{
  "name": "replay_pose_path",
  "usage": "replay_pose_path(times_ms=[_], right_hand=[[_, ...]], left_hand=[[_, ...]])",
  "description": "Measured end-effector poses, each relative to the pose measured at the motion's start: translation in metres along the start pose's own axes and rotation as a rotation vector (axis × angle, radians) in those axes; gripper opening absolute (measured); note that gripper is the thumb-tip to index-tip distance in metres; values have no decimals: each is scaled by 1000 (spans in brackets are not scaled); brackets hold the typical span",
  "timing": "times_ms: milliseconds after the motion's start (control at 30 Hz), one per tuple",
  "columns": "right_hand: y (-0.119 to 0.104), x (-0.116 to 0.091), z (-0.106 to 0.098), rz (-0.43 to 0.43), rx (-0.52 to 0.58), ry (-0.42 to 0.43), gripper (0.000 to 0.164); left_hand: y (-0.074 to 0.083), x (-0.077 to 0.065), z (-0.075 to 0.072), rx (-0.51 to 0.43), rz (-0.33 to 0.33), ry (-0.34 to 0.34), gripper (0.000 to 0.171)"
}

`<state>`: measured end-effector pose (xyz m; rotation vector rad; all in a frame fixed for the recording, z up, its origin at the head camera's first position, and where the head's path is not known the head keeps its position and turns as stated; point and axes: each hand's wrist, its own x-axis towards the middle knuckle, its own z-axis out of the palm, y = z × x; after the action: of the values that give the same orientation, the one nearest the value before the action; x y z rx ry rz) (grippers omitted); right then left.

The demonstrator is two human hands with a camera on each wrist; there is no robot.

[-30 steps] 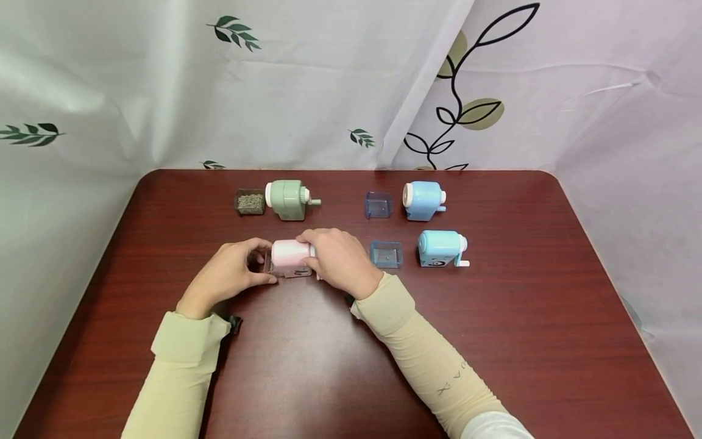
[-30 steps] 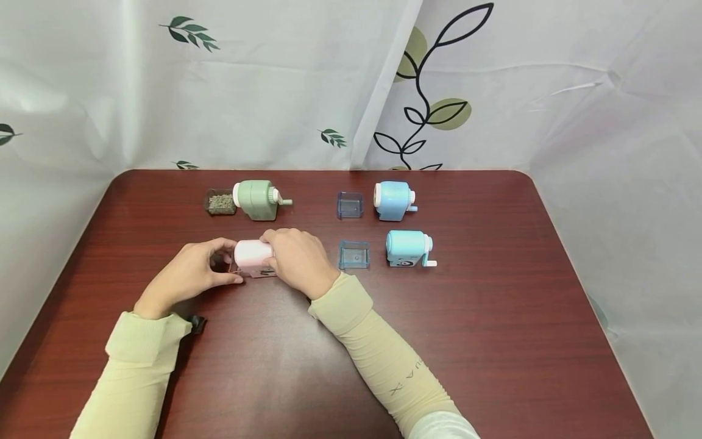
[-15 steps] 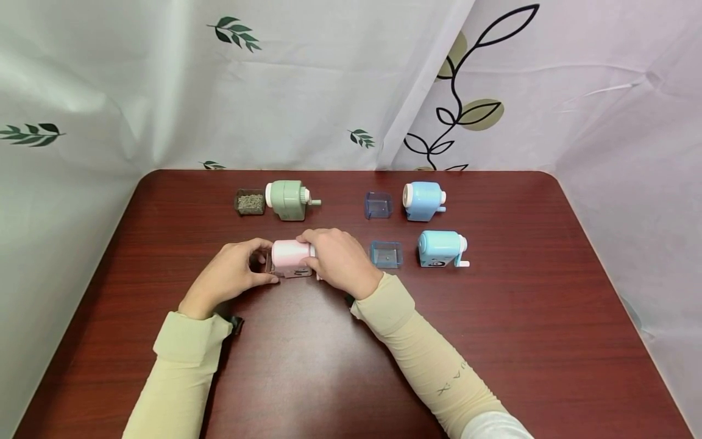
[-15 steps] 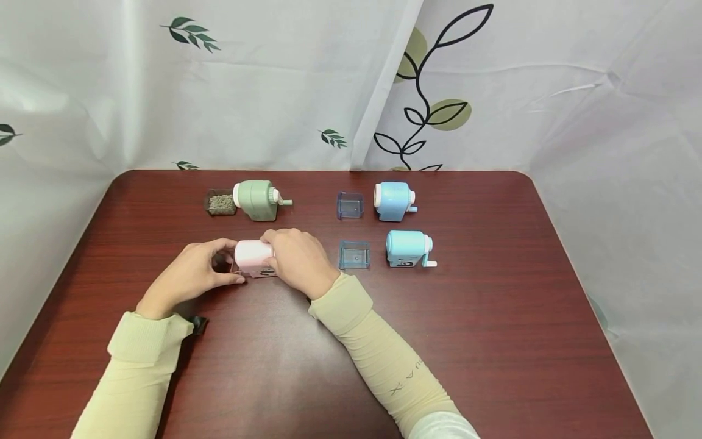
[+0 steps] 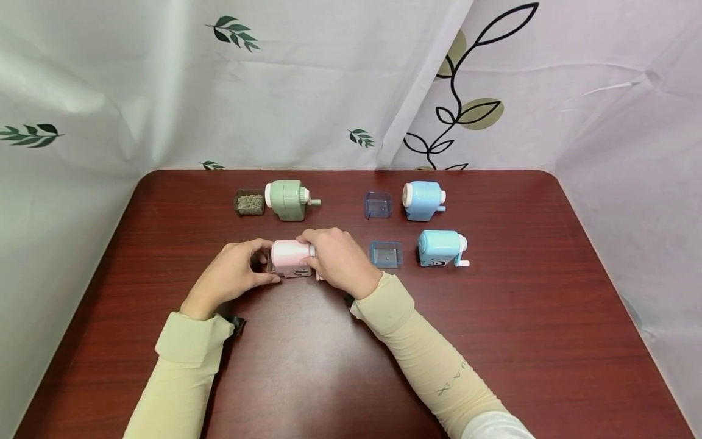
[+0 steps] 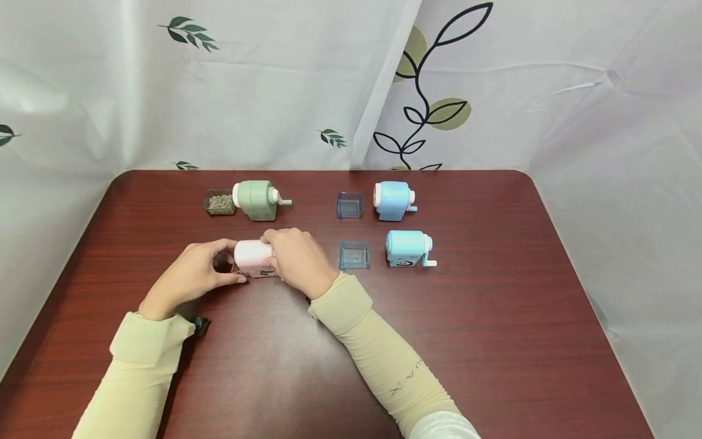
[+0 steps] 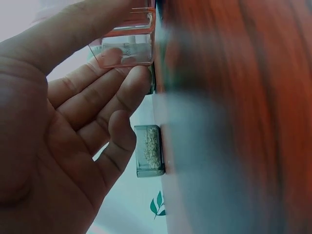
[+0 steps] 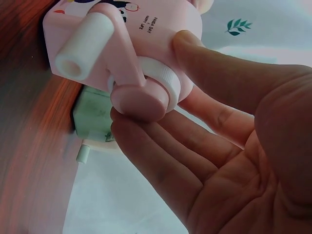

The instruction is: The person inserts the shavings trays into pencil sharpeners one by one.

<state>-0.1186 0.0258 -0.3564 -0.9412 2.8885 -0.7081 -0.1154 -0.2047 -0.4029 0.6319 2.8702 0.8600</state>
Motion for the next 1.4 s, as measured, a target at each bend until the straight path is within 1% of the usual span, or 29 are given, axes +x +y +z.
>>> replay_pose_path(times_ms=[267,400,700,1100,1400], right_hand=[[0,0,0,23,26,-10,33],[0,1,0,24,21,-14,32],[0,1,0,35,22,-17,33],[-1,1,1,32,24,-14,32],[-1,1,1,36,20,-13,32]], left_hand=[[1,1,1,-1,13,5,47],[1,2,2,0,22,8,46],[2,3,3,35,40,26,48],[5,5,5,43,19,16,52],[5,6,7,44,24,21,51]])
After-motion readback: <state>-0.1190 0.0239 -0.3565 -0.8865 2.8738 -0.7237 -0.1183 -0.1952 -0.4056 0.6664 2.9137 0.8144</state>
